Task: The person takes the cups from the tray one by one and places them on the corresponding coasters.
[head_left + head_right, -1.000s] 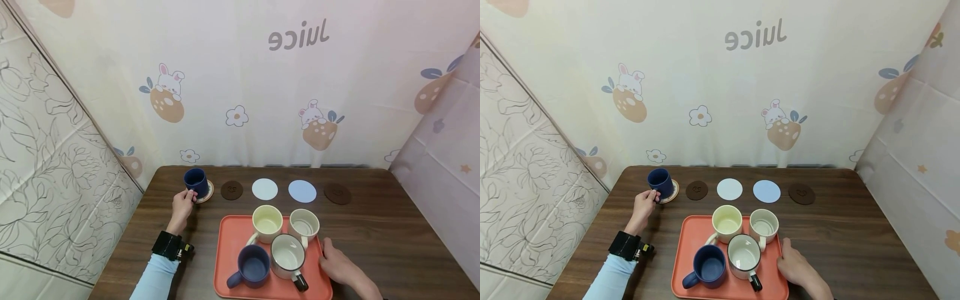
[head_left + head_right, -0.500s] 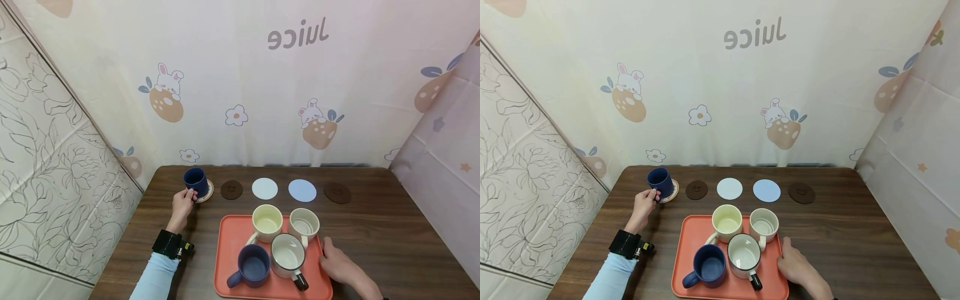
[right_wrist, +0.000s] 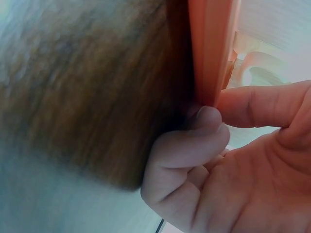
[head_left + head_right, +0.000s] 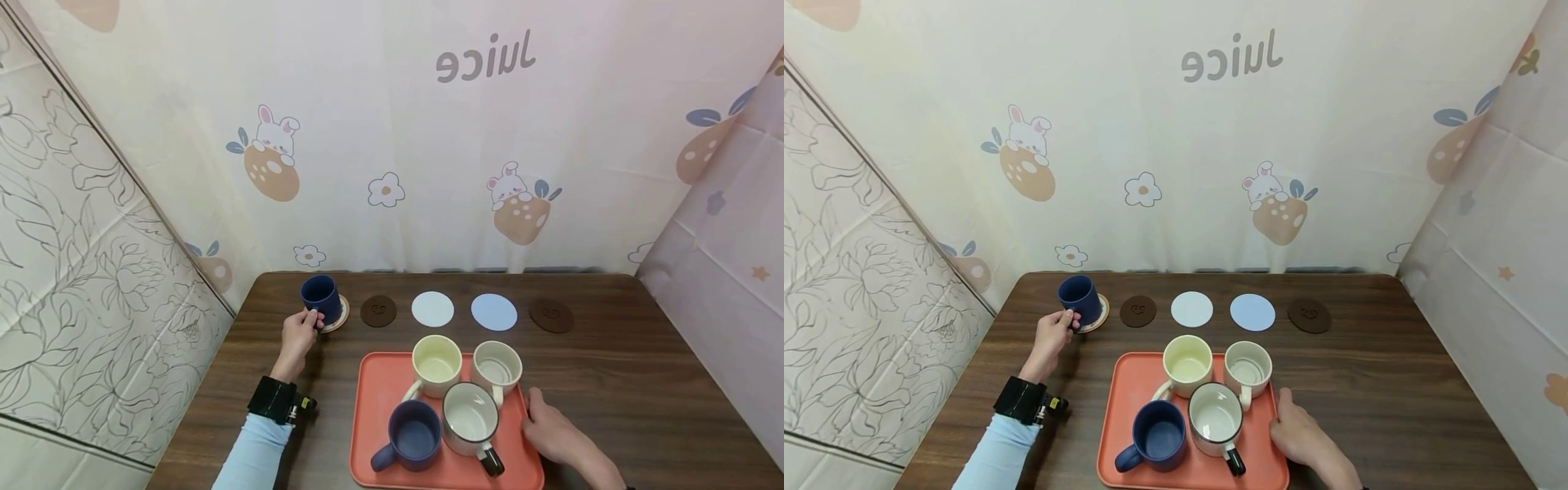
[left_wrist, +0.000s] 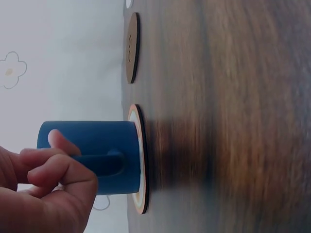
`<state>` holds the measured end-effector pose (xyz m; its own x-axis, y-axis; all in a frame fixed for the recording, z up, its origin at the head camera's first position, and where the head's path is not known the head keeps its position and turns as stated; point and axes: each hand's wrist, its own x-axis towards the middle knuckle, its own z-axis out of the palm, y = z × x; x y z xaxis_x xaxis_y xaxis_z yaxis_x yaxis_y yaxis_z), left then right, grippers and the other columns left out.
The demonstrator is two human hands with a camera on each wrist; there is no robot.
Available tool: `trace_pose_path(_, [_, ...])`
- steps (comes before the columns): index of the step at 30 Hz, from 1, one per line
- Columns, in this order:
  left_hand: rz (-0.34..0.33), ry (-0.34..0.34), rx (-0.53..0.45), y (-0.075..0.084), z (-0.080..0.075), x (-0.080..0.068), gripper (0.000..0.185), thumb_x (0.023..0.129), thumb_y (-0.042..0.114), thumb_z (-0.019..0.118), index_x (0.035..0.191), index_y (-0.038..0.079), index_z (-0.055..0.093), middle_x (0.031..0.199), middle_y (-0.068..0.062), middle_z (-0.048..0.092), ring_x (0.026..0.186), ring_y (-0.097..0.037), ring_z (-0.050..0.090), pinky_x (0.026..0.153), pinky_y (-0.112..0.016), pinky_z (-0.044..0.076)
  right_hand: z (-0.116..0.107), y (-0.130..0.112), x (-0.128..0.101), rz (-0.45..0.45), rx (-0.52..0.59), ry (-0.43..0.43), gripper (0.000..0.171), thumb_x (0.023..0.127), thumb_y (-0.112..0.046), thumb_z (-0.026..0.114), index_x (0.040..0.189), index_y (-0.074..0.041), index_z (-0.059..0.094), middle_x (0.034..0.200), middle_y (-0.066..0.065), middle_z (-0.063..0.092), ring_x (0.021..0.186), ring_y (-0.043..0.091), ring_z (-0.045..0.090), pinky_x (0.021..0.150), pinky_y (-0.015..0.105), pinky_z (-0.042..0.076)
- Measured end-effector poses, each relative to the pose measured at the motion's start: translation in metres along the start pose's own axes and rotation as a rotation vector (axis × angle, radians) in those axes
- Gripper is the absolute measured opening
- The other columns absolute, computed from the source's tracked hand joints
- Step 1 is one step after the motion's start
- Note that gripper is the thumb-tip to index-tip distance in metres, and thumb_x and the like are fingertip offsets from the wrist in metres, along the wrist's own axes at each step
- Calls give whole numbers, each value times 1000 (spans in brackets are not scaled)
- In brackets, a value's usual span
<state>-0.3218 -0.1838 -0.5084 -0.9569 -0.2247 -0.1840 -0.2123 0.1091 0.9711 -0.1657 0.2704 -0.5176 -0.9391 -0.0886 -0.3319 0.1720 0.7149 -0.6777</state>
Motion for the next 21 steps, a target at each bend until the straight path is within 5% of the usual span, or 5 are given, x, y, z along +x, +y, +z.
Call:
trace_pose_path(7, [-14, -59, 14, 3, -6, 2, 40, 116, 22, 43, 116, -12, 65, 84, -6, 63, 60, -11, 42, 56, -22, 33, 7, 23, 13, 19, 0, 0, 14, 99, -7, 52, 109, 0, 45, 83, 8, 53, 77, 21, 57, 65, 36, 47])
trace_pose_path(21, [11, -71, 63, 4, -7, 2, 39, 116, 20, 41, 114, -12, 64, 84, -5, 59, 57, -10, 39, 55, -23, 32, -1, 1, 1, -15, 4, 2, 14, 98, -3, 52, 108, 3, 44, 84, 9, 53, 79, 24, 56, 68, 40, 47])
